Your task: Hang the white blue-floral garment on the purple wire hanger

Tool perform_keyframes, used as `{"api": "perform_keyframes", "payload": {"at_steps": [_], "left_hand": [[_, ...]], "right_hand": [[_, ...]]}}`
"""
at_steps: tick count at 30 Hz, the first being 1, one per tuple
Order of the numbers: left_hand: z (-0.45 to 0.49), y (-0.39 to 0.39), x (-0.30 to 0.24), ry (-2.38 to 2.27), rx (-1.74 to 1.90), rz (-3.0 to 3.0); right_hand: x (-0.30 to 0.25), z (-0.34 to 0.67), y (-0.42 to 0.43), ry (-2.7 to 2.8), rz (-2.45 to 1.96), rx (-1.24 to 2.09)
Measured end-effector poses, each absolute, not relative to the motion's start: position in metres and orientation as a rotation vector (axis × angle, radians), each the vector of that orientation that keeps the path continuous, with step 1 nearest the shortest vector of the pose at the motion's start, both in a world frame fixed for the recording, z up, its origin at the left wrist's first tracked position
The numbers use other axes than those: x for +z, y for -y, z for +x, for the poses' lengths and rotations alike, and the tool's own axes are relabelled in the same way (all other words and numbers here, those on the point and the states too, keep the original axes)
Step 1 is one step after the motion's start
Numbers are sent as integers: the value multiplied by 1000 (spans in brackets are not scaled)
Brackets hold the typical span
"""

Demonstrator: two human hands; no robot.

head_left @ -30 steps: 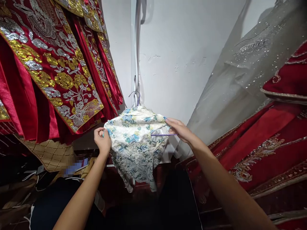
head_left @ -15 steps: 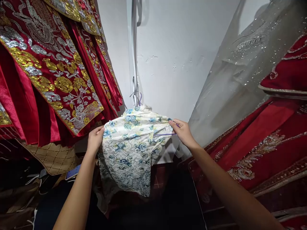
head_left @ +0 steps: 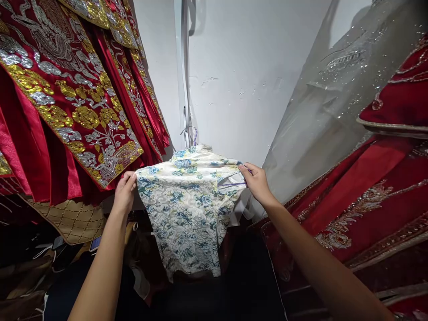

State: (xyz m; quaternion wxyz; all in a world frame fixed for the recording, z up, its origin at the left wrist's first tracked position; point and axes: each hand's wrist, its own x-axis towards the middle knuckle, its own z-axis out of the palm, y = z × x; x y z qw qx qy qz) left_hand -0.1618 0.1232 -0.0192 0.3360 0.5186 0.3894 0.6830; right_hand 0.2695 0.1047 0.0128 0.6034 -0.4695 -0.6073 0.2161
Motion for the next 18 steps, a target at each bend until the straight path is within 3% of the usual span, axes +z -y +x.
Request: {"api": "perform_keyframes", "payload": {"at_steps": [8, 12, 18], "left_hand": [[-143, -117, -28, -1382, 1106, 2095], [-145, -122, -42, -1570, 1172, 2077], [-132, -123, -40, -1530, 1423, 1920]], "right_hand": [[-28, 235, -88, 1280, -950, 961], [-44, 223, -70, 1206, -898, 1110], [-25, 206, -70, 850, -811, 920]]}}
